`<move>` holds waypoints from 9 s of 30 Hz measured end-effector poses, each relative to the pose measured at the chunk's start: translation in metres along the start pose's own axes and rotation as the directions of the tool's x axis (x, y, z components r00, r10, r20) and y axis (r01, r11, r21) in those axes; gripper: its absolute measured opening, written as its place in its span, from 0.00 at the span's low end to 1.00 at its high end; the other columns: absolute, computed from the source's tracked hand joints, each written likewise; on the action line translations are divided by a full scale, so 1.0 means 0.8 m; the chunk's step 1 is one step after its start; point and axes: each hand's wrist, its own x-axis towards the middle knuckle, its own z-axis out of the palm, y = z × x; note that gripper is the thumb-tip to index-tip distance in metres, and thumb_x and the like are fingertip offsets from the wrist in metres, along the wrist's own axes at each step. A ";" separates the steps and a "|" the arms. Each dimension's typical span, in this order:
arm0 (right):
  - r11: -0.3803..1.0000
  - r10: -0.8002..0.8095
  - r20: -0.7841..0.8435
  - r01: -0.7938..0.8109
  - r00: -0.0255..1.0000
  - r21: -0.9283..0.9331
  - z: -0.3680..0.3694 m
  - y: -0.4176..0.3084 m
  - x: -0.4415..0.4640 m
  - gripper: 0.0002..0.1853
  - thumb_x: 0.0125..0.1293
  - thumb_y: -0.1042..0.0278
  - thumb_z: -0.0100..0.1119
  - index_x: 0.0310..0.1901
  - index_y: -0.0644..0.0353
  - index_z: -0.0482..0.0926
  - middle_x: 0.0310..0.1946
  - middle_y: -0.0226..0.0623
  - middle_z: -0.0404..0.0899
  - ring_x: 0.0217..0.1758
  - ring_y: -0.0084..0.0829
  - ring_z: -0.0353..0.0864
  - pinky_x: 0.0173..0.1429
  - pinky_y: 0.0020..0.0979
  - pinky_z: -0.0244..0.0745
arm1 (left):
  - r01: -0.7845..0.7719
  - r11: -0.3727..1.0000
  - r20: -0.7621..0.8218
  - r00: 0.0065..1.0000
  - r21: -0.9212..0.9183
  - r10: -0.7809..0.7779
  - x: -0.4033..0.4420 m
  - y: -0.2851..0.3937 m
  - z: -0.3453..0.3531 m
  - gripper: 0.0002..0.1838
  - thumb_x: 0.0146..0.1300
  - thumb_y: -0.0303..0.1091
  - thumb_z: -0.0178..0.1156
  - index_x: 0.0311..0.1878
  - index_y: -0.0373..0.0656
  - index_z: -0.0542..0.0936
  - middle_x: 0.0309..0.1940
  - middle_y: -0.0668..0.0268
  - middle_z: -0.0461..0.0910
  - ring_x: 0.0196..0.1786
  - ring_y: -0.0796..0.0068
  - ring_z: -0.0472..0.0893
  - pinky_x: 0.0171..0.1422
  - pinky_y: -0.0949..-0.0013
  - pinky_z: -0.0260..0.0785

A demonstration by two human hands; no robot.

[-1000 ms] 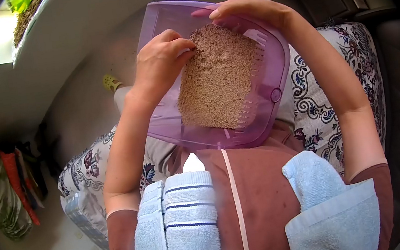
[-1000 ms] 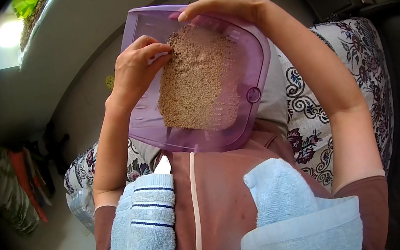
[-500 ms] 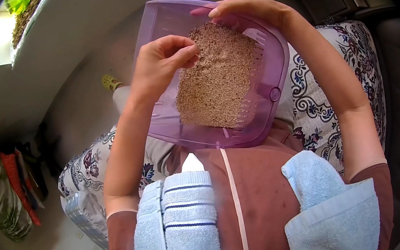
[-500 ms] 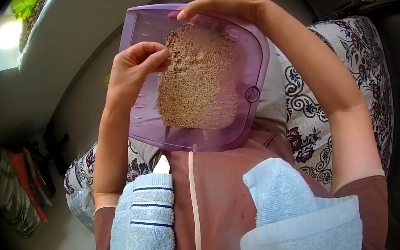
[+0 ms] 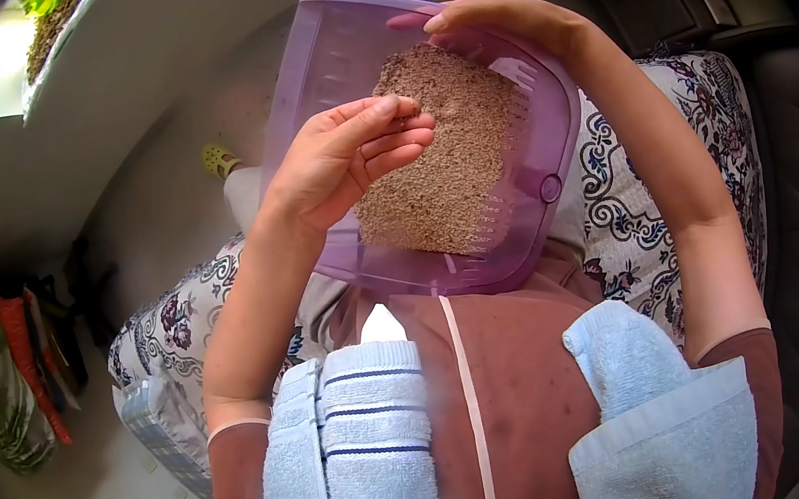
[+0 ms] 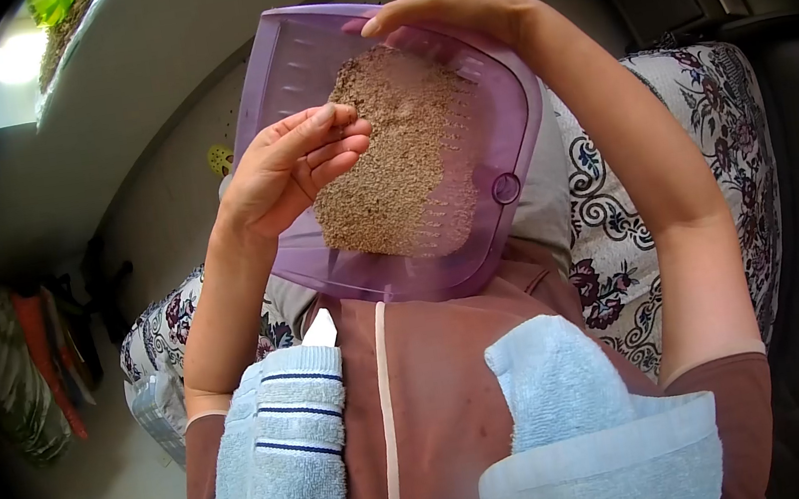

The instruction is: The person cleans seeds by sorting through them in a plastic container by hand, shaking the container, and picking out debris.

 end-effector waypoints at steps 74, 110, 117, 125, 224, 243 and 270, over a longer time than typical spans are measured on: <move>0.999 0.022 -0.025 -0.022 0.999 -0.026 -0.013 0.011 0.001 0.32 0.61 0.50 0.62 0.65 0.52 0.72 0.35 0.22 0.75 0.34 0.12 0.70 0.39 0.16 0.65 | -0.250 0.951 -0.304 0.905 0.183 0.297 -0.033 0.085 -0.103 0.23 0.76 0.42 0.44 0.62 0.32 0.71 0.46 0.57 0.82 0.47 0.72 0.83 0.54 0.74 0.79; 0.998 -0.054 -0.047 0.053 0.997 -0.020 -0.006 0.009 0.005 0.28 0.60 0.52 0.64 0.59 0.58 0.78 0.47 0.25 0.79 0.36 0.09 0.69 0.38 0.13 0.66 | -0.189 -0.466 0.451 0.702 0.864 0.551 0.033 -0.006 0.005 0.07 0.57 0.34 0.67 0.39 0.47 0.85 0.35 0.67 0.82 0.35 0.65 0.83 0.40 0.66 0.75; 0.998 -0.054 -0.041 0.052 0.998 -0.038 -0.007 0.007 0.005 0.28 0.59 0.51 0.65 0.58 0.57 0.78 0.40 0.19 0.78 0.30 0.08 0.66 0.35 0.13 0.64 | -0.170 -0.475 0.437 0.722 0.863 0.536 0.038 -0.007 0.001 0.06 0.57 0.34 0.66 0.38 0.47 0.84 0.33 0.66 0.82 0.34 0.65 0.83 0.40 0.66 0.75; 1.000 -0.011 -0.047 0.010 0.999 -0.022 -0.004 0.007 -0.001 0.28 0.60 0.50 0.64 0.59 0.54 0.78 0.34 0.22 0.77 0.29 0.11 0.67 0.34 0.15 0.65 | -0.113 0.815 -0.061 0.982 0.569 0.179 0.011 0.004 0.018 0.07 0.65 0.31 0.62 0.42 0.38 0.82 0.38 0.61 0.84 0.36 0.75 0.85 0.41 0.74 0.80; 0.993 -0.005 -0.041 0.000 0.999 -0.121 -0.003 0.005 0.011 0.30 0.58 0.45 0.64 0.60 0.50 0.78 0.40 0.27 0.78 0.37 0.16 0.73 0.43 0.20 0.68 | -0.113 0.983 -0.066 0.992 -0.146 0.104 -0.004 -0.031 0.005 0.17 0.74 0.38 0.48 0.54 0.32 0.74 0.48 0.54 0.78 0.54 0.64 0.78 0.61 0.66 0.74; 0.989 -0.022 -0.036 0.016 0.999 -0.147 -0.009 0.010 0.012 0.31 0.59 0.45 0.63 0.61 0.52 0.77 0.32 0.22 0.75 0.30 0.13 0.68 0.35 0.17 0.61 | -0.072 0.985 0.081 0.993 -0.159 0.085 -0.022 -0.021 0.021 0.27 0.72 0.28 0.40 0.70 0.24 0.53 0.69 0.37 0.57 0.72 0.48 0.63 0.75 0.56 0.60; 0.997 -0.001 -0.030 -0.002 1.000 -0.077 -0.007 0.010 0.012 0.29 0.59 0.48 0.64 0.60 0.54 0.77 0.34 0.26 0.79 0.32 0.13 0.74 0.37 0.19 0.70 | -0.073 0.991 0.077 0.994 -0.115 0.082 -0.027 -0.021 0.015 0.27 0.72 0.26 0.48 0.70 0.27 0.57 0.65 0.40 0.65 0.66 0.54 0.72 0.69 0.61 0.69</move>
